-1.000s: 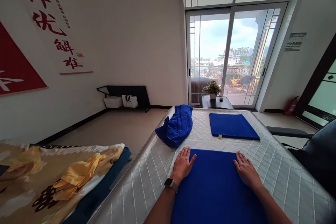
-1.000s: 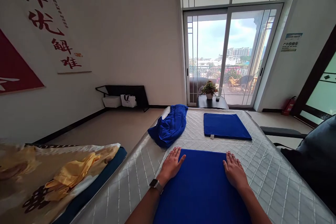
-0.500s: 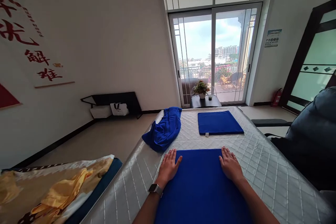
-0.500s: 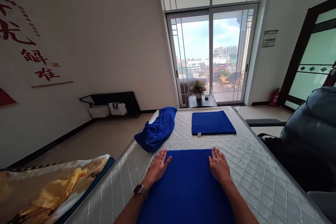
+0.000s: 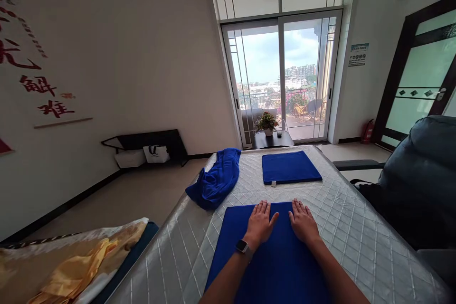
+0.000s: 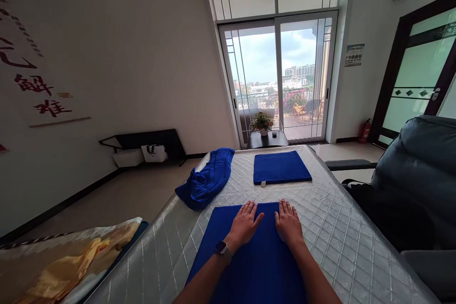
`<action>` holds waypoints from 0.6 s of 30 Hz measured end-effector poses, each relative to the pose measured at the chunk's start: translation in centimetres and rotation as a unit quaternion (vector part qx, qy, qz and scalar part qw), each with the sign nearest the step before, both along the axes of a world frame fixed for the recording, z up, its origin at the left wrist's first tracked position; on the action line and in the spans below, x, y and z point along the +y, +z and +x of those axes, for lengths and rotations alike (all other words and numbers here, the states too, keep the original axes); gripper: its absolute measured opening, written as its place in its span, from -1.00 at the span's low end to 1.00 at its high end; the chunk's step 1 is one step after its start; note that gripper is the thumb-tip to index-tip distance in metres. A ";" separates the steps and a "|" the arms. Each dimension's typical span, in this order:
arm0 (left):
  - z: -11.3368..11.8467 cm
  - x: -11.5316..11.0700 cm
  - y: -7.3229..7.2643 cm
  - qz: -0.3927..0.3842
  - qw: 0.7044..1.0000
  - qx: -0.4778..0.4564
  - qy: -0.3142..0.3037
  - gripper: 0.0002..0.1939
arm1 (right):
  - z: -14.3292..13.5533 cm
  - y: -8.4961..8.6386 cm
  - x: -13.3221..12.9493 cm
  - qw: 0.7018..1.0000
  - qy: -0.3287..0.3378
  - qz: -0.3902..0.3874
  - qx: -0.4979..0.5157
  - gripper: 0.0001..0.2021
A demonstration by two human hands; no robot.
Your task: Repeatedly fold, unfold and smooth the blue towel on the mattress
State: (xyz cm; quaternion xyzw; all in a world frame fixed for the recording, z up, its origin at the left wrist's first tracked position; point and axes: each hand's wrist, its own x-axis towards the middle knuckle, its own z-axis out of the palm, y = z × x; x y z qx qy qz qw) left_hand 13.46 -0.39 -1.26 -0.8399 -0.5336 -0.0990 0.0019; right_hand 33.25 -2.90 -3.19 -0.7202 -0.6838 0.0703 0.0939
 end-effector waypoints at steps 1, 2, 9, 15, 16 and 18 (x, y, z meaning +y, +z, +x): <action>1.9 -0.5 -0.5 -0.005 0.999 -0.014 -0.034 -0.31 | 0.1 -0.1 0.0 1.000 0.003 -0.001 -0.005 -0.36; 3.5 -0.9 -1.0 -0.010 0.998 -0.024 -0.061 -0.34 | 0.1 -0.1 0.0 1.000 0.007 -0.004 -0.011 -0.37; 5.1 -1.4 -2.4 -0.005 0.997 -0.045 -0.055 -0.35 | 0.2 0.0 -0.1 1.000 0.012 0.000 -0.019 -0.38; -1.8 -0.5 -2.0 -0.010 1.000 -0.011 0.013 -0.31 | -0.1 -0.1 0.0 1.000 -0.003 0.003 -0.008 -0.36; -3.3 -0.3 -2.1 -0.009 1.000 -0.006 0.027 -0.31 | -0.1 -0.1 0.0 1.000 -0.004 0.003 -0.008 -0.36; -6.5 0.1 -2.2 -0.001 0.999 0.002 0.054 -0.31 | -0.1 -0.3 0.0 1.000 -0.003 0.000 -0.009 -0.36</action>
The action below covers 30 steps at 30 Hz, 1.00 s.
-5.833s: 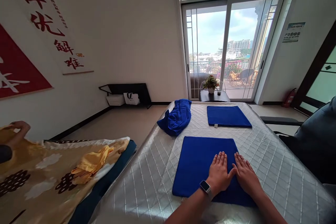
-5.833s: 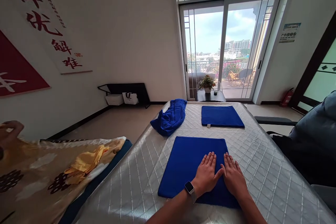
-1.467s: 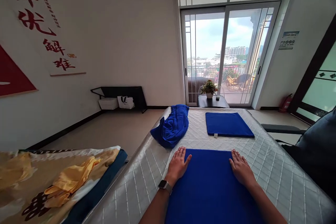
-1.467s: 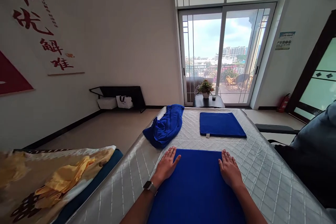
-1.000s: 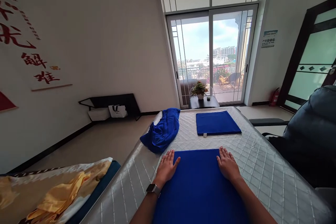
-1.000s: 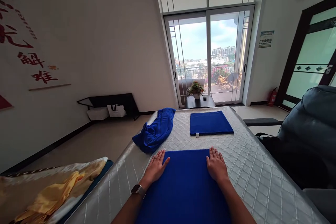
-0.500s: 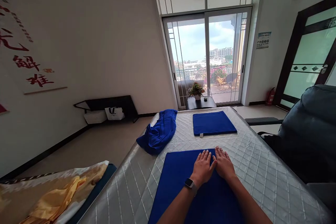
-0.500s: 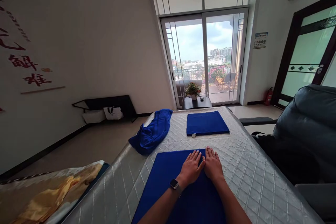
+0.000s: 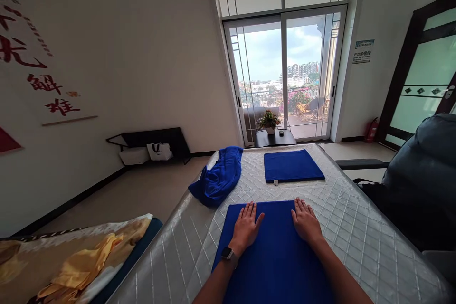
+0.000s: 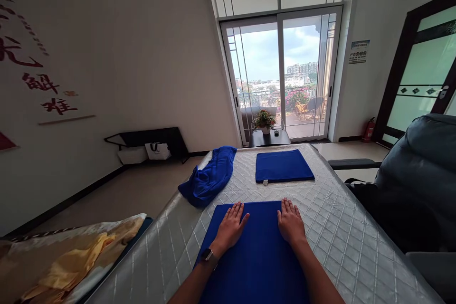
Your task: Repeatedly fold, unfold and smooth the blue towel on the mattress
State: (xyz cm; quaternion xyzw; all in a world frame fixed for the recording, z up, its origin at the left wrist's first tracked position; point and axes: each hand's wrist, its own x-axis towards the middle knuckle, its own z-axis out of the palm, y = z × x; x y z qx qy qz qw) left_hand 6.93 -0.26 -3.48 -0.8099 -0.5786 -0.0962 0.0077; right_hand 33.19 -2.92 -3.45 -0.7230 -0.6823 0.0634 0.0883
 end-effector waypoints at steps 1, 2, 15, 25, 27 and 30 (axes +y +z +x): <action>-1.6 0.2 -0.1 0.005 1.000 0.004 0.013 -0.30 | 0.0 -0.1 0.0 1.000 0.000 -0.001 0.000 -0.36; -3.0 0.3 -0.2 0.009 1.000 0.006 0.027 -0.28 | 0.1 -0.2 0.0 1.000 -0.001 -0.001 -0.001 -0.36; -6.9 -0.1 -0.6 0.029 0.997 -0.019 0.076 -0.14 | 0.7 -2.0 0.5 0.999 0.014 0.010 -0.038 -0.35; -6.7 -0.5 -0.3 0.028 0.996 -0.030 0.083 -0.17 | 1.1 -2.8 0.7 0.999 0.010 0.016 -0.047 -0.34; -6.6 -0.7 -0.1 0.027 0.995 -0.033 0.086 -0.17 | 1.1 -2.9 0.7 0.999 0.009 0.021 -0.045 -0.34; -6.4 -0.9 0.3 0.027 0.995 -0.038 0.091 -0.19 | 1.1 -2.9 0.6 0.998 0.011 0.029 -0.049 -0.34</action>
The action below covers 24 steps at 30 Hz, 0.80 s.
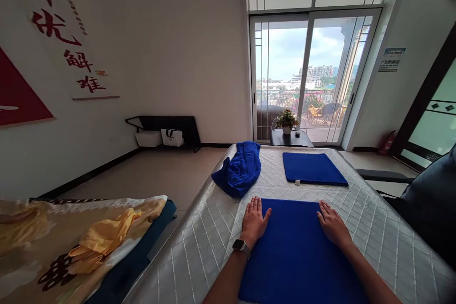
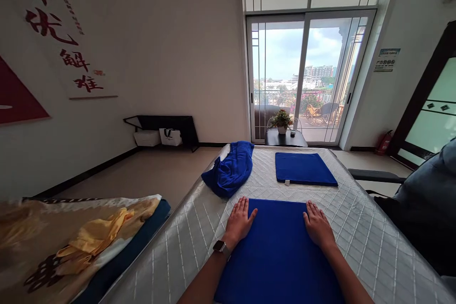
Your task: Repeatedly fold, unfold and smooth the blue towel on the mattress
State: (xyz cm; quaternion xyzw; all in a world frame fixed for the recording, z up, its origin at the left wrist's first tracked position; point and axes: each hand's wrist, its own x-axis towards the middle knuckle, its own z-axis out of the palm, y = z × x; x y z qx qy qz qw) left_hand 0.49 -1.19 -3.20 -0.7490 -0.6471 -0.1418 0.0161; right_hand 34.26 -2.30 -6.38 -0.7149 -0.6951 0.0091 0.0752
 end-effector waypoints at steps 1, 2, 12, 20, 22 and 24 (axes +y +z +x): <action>0.0 -0.1 0.1 -0.001 1.000 -0.003 0.001 -0.19 | 0.0 0.0 0.0 1.000 0.002 0.002 -0.001 -0.34; 0.1 -0.2 0.3 -0.004 1.000 -0.007 0.000 -0.19 | -0.1 0.1 0.0 1.000 0.003 0.004 -0.001 -0.35; 0.1 -0.6 1.1 -0.025 1.000 0.001 0.000 -0.18 | -0.2 1.2 -1.8 0.999 0.004 0.019 -0.027 -0.36; 0.0 0.1 0.1 -0.002 1.000 0.006 -0.006 -0.19 | -0.7 -0.5 -4.4 1.000 0.009 0.001 -0.008 -0.33; -0.1 0.3 -0.2 0.008 1.000 0.005 -0.008 -0.20 | -0.9 -0.4 -4.6 1.000 0.006 -0.006 -0.003 -0.33; -0.2 0.5 -0.5 0.015 1.000 0.005 -0.010 -0.20 | -1.0 0.0 -4.6 1.000 0.007 -0.016 0.000 -0.34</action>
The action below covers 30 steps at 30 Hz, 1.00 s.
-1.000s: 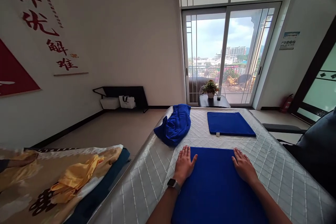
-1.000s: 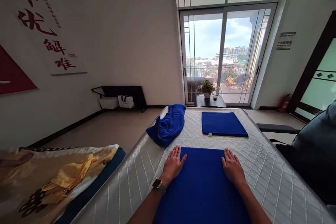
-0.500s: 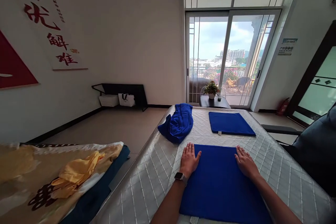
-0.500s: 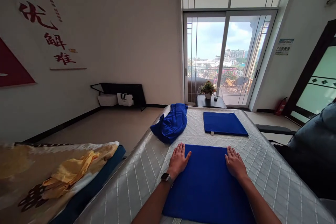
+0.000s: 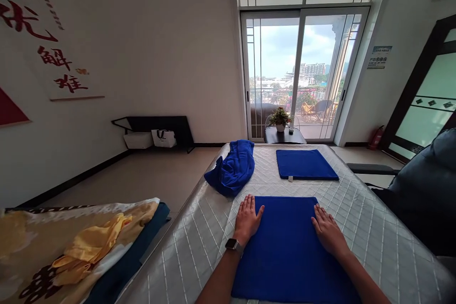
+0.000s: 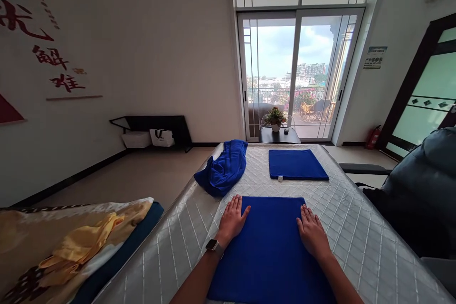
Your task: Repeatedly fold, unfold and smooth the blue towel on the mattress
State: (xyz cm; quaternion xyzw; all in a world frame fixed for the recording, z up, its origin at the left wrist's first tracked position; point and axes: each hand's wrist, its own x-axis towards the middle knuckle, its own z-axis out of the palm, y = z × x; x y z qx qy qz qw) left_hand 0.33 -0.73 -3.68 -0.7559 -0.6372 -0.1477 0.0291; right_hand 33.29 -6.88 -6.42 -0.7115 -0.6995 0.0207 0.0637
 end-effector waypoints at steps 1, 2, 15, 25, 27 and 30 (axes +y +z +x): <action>0.0 0.1 -0.1 0.001 1.000 0.001 -0.001 -0.21 | 0.0 0.3 0.0 1.000 0.002 -0.006 0.003 -0.34; -0.1 0.1 -0.1 0.001 1.000 0.002 -0.002 -0.21 | 0.0 0.5 0.0 1.000 0.004 -0.010 0.007 -0.34; -0.3 0.7 0.3 -0.044 0.998 0.048 -0.004 -0.21 | -0.5 2.8 -0.7 0.998 -0.012 -0.045 0.042 -0.35; 11.0 -3.1 2.2 -0.031 0.990 0.012 -0.138 -0.24 | -0.6 2.8 -0.7 0.998 -0.013 -0.034 0.044 -0.34; 14.7 -4.7 1.4 -0.025 0.979 -0.008 -0.202 -0.31 | -0.5 2.7 -0.7 0.999 -0.006 -0.029 0.035 -0.35; 18.0 -6.1 0.1 -0.029 0.969 -0.027 -0.243 -0.33 | -0.3 2.5 -0.9 0.999 0.016 -0.025 0.021 -0.38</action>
